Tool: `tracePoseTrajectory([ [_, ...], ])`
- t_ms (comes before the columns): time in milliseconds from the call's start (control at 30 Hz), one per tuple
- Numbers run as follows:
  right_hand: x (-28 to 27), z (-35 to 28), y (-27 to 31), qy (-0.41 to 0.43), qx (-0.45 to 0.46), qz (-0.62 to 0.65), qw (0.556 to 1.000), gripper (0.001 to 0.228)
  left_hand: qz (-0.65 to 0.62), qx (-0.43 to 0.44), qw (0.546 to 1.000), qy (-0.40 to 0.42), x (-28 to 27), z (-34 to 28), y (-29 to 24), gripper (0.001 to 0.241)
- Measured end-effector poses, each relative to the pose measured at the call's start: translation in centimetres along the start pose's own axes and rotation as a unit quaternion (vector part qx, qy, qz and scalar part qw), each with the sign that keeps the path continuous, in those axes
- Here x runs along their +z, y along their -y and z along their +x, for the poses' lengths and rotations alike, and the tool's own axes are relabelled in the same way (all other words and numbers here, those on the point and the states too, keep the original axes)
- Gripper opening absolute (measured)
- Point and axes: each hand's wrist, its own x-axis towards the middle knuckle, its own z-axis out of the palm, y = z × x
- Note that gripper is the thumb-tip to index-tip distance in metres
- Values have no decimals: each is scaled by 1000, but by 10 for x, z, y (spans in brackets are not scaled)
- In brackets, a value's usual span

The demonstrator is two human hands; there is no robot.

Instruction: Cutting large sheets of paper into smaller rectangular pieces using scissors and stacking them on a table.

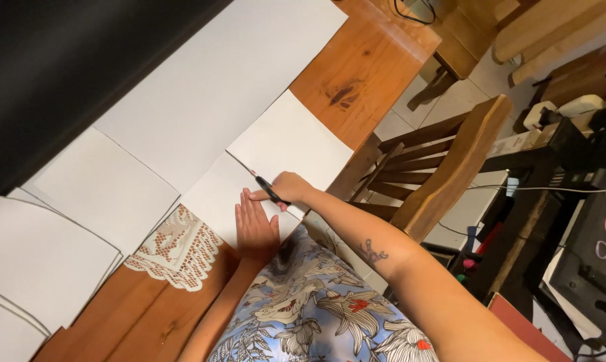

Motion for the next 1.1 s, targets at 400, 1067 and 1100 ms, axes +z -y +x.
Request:
tracePoseTrajectory([
  [400, 1, 18, 17, 6, 14, 2, 1000, 23, 3, -5, 1000, 16, 4, -4, 2, 81],
  [1067, 56, 11, -76, -278, -123, -296, 905, 32, -250, -524, 812, -60, 49, -74, 43, 80],
  [1100, 59, 18, -88, -290, -124, -292, 903, 42, -276, -548, 785, -81, 60, -75, 45, 66],
])
